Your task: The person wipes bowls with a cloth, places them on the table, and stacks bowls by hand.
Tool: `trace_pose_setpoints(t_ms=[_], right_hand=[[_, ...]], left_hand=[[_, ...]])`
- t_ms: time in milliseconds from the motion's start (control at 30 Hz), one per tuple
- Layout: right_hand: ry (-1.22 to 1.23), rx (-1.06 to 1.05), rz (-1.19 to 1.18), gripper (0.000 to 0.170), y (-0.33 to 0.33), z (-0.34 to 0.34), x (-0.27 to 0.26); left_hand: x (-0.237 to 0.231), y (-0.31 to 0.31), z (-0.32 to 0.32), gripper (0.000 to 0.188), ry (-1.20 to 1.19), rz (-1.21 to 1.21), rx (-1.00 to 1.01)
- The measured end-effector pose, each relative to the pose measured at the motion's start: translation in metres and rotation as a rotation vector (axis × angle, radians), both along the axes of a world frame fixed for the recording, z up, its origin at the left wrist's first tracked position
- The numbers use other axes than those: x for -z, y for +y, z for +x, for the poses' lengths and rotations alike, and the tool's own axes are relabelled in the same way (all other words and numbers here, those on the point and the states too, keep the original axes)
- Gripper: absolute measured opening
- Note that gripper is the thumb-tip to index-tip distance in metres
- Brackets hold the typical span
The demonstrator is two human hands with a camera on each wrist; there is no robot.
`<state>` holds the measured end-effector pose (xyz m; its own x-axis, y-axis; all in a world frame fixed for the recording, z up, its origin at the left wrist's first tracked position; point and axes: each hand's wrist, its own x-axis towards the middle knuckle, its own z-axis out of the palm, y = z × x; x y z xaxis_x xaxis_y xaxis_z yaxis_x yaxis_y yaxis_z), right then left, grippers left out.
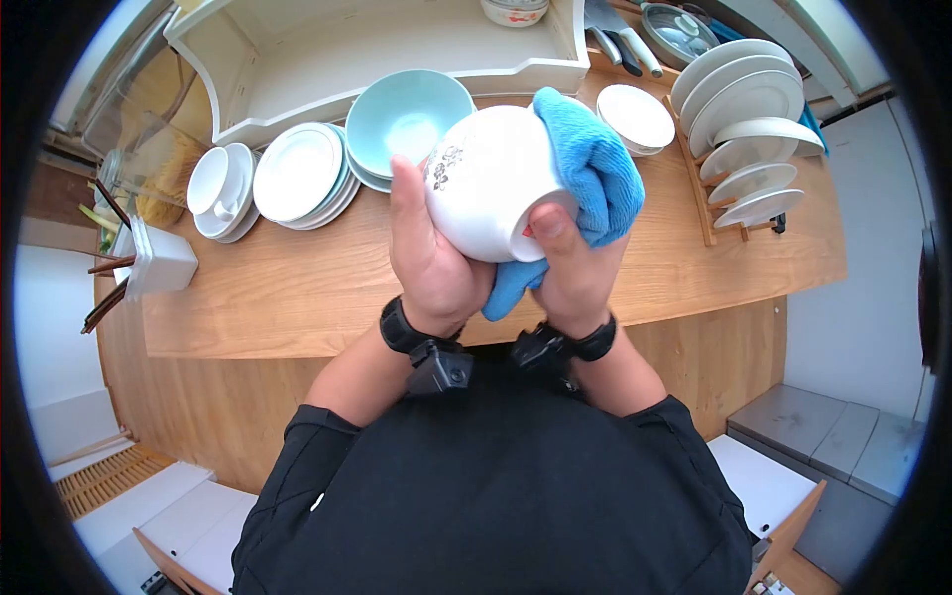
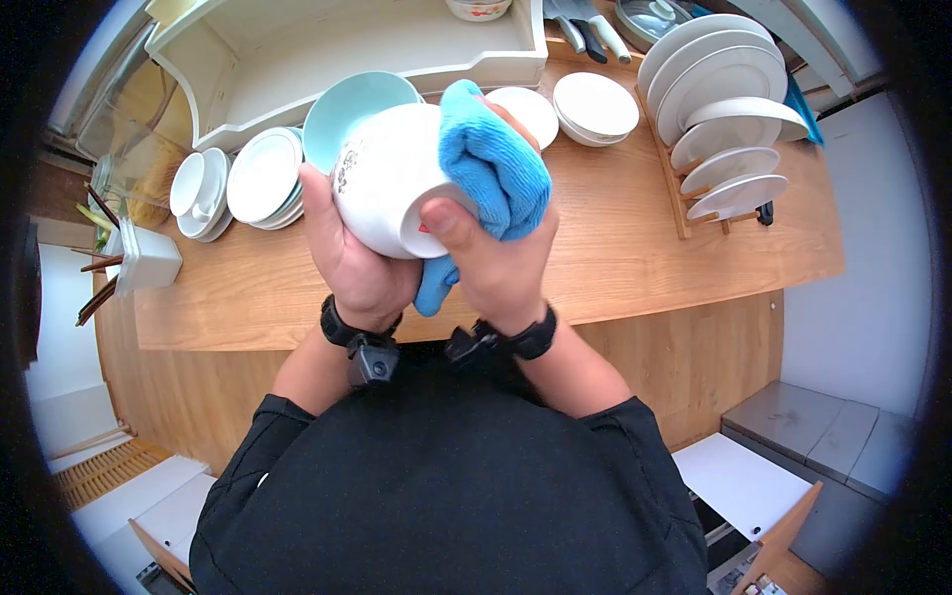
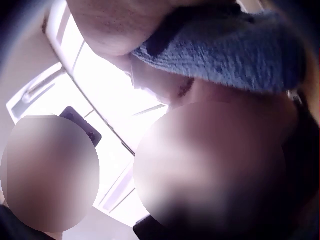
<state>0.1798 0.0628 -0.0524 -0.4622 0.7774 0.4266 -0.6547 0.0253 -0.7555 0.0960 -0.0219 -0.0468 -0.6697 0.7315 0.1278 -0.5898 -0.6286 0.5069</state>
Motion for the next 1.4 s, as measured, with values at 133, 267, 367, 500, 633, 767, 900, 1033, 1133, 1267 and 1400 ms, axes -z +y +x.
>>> trace_pose_setpoints(t_ms=[133,267,367,500,633,767,900,1033,1133,1267,1400], right_hand=[[-0.241,-0.106,0.692,0.061,0.055,0.018,-0.022],[-0.232,-0.125,0.851,0.065,0.057,0.015,-0.028],[-0.150,-0.077,0.555,0.068,0.036,0.004,-0.014],[0.003,-0.028,0.111,0.071,0.000,-0.011,0.008],[-0.140,-0.100,0.168,0.068,0.031,0.005,-0.009],[-0.260,-0.172,0.625,0.056,0.061,0.016,-0.037],[-0.201,-0.043,0.620,0.060,0.031,0.001,-0.019],[-0.028,-0.030,0.017,0.056,0.001,-0.017,0.006],[0.047,-0.246,-0.337,0.060,0.007,-0.013,0.010],[-0.152,-0.171,0.327,0.053,0.051,0.019,-0.003],[-0.198,-0.246,0.804,0.055,0.059,0.024,-0.028]], left_hand=[[0.000,-0.010,-0.036,0.083,0.033,-0.048,0.239],[-0.013,-0.003,-0.027,0.057,0.116,-0.328,0.165],[-0.007,0.003,-0.021,0.065,0.087,-0.195,-0.029],[-0.010,0.007,-0.008,0.078,0.000,-0.041,-0.105],[-0.003,0.007,-0.020,0.075,-0.070,-0.160,-0.156],[-0.011,-0.004,-0.043,0.069,0.215,-0.219,0.210],[-0.010,0.009,-0.028,0.064,0.053,-0.202,0.045],[-0.009,0.017,0.009,0.060,-0.126,-0.123,-0.154],[-0.009,0.017,0.015,0.064,-0.071,-0.233,-0.224],[-0.018,-0.003,-0.027,0.063,-0.078,-0.144,0.374],[-0.016,-0.003,-0.043,0.066,0.026,-0.224,0.542]])
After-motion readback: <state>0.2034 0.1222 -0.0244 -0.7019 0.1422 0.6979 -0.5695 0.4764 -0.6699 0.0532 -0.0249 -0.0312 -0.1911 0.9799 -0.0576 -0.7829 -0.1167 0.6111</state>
